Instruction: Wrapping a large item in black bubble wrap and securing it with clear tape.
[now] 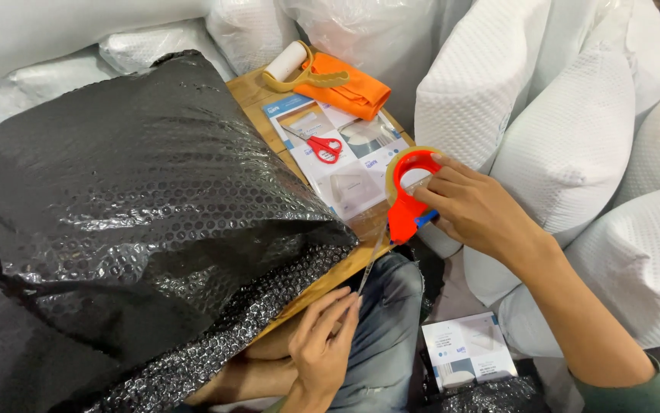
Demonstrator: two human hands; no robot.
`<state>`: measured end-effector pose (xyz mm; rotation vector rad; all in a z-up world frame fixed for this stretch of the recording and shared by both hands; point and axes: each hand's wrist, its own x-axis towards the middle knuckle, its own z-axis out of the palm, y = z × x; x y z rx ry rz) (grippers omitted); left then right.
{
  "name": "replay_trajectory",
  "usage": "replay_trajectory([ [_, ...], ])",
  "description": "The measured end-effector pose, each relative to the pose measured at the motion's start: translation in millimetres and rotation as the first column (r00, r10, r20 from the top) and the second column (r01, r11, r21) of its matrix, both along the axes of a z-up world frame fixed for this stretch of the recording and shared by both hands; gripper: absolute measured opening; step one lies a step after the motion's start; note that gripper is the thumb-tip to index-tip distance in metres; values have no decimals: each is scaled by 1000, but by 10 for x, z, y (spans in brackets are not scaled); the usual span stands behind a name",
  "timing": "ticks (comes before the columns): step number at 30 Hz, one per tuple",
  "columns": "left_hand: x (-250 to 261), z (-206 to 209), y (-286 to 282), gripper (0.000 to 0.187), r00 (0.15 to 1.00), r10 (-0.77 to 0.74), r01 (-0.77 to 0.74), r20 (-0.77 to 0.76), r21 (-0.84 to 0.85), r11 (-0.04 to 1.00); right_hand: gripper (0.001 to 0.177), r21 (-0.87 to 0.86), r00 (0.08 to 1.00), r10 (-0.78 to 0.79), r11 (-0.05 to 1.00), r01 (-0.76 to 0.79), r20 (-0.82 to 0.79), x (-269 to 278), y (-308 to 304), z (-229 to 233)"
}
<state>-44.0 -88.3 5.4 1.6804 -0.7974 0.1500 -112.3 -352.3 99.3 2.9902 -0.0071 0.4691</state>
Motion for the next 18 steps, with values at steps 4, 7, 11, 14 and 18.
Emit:
replay_trajectory([
  [4, 65, 59, -66, 17, 989, -45, 44, 142, 16, 999, 55, 85, 999, 35, 996, -35, 9, 174, -151, -153],
  [7, 105, 23, -115, 16, 989, -43, 42, 142, 9, 999, 64, 193, 999, 23, 981, -15, -39, 313, -269, -287],
  [11, 168, 57, -164, 16, 989, -60, 59, 138, 13, 998, 71, 182, 992, -22, 982, 45, -123, 459, -374, -365],
  [14, 201, 27, -215, 19, 990, -75, 75, 117, 6, 997, 72, 244, 990, 21, 970, 13, -137, 560, -444, -390],
  [18, 238, -8, -242, 20, 988, -93, 96, 122, -14, 995, 75, 248, 985, 24, 969, 19, -171, 590, -500, -473],
])
